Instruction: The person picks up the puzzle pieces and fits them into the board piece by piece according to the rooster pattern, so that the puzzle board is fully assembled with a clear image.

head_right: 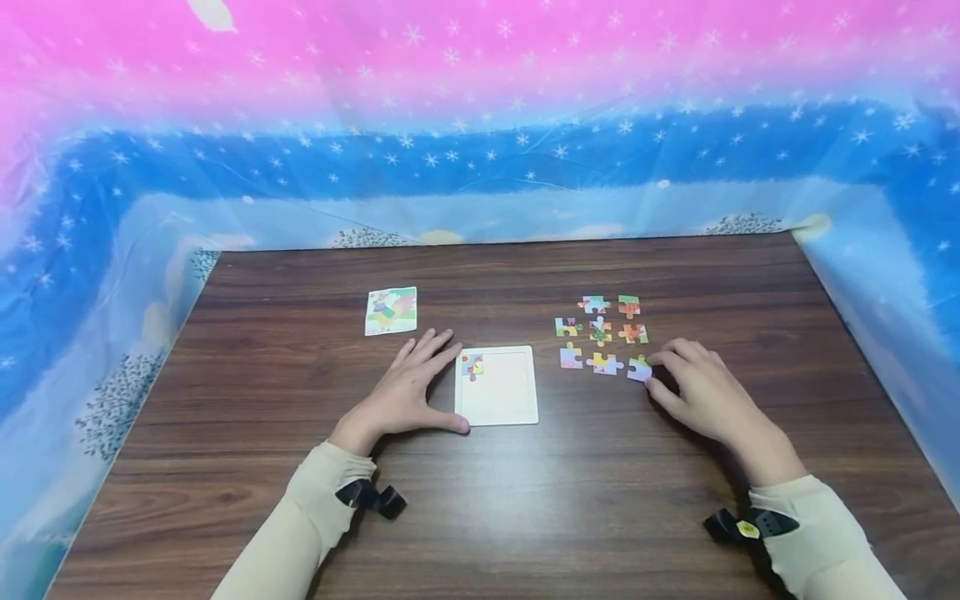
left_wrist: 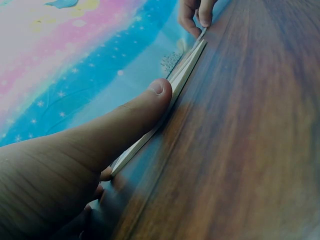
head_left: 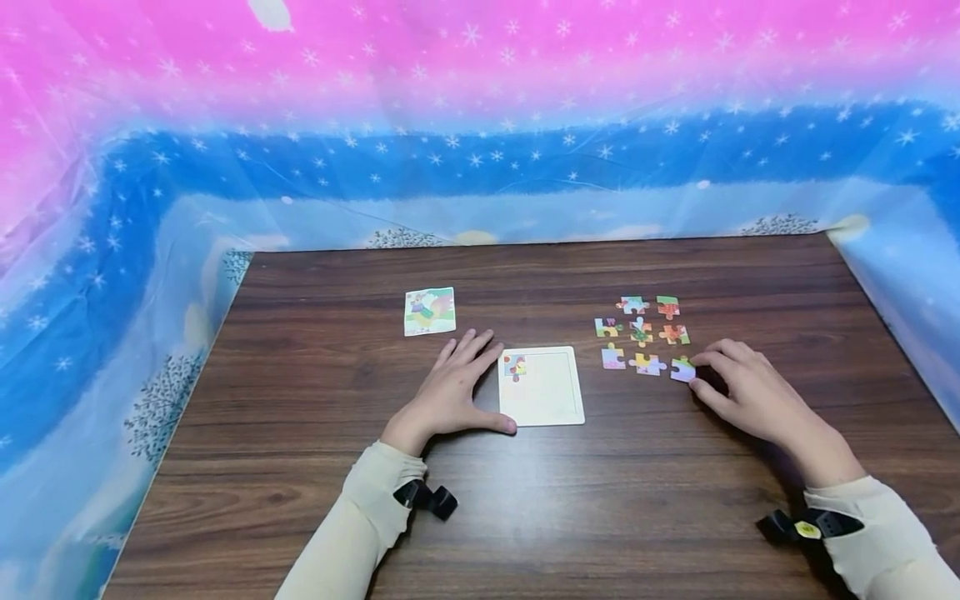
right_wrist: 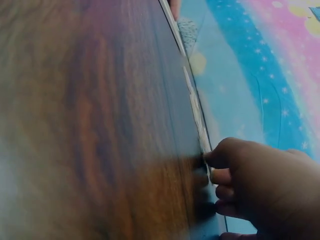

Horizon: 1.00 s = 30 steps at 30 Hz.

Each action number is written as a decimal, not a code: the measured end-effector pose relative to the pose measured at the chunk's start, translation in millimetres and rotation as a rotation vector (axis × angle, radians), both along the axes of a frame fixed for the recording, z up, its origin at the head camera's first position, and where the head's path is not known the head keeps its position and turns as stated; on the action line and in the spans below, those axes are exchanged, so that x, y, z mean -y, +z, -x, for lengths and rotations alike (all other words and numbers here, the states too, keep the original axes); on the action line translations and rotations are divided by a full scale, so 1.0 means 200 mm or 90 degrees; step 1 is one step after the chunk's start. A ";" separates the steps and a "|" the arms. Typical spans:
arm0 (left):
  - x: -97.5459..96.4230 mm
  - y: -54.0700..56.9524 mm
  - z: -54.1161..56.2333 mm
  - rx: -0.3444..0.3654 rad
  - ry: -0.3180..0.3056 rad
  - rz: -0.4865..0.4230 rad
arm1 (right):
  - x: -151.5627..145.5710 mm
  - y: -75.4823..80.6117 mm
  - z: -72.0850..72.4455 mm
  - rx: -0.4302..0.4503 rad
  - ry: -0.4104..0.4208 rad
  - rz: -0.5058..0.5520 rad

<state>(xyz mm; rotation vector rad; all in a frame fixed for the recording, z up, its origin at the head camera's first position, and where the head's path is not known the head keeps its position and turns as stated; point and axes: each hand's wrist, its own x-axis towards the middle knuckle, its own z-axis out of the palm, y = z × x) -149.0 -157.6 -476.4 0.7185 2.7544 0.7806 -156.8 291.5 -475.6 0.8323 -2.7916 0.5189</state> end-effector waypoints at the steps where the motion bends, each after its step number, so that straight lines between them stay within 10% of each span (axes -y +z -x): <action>1: 0.00 0.00 0.00 0.000 -0.001 -0.001 | 0.00 0.00 -0.01 0.001 0.000 0.008; 30: -0.03 0.00 0.01 0.002 0.002 0.017 | 0.63 0.04 -0.05 0.048 0.201 0.024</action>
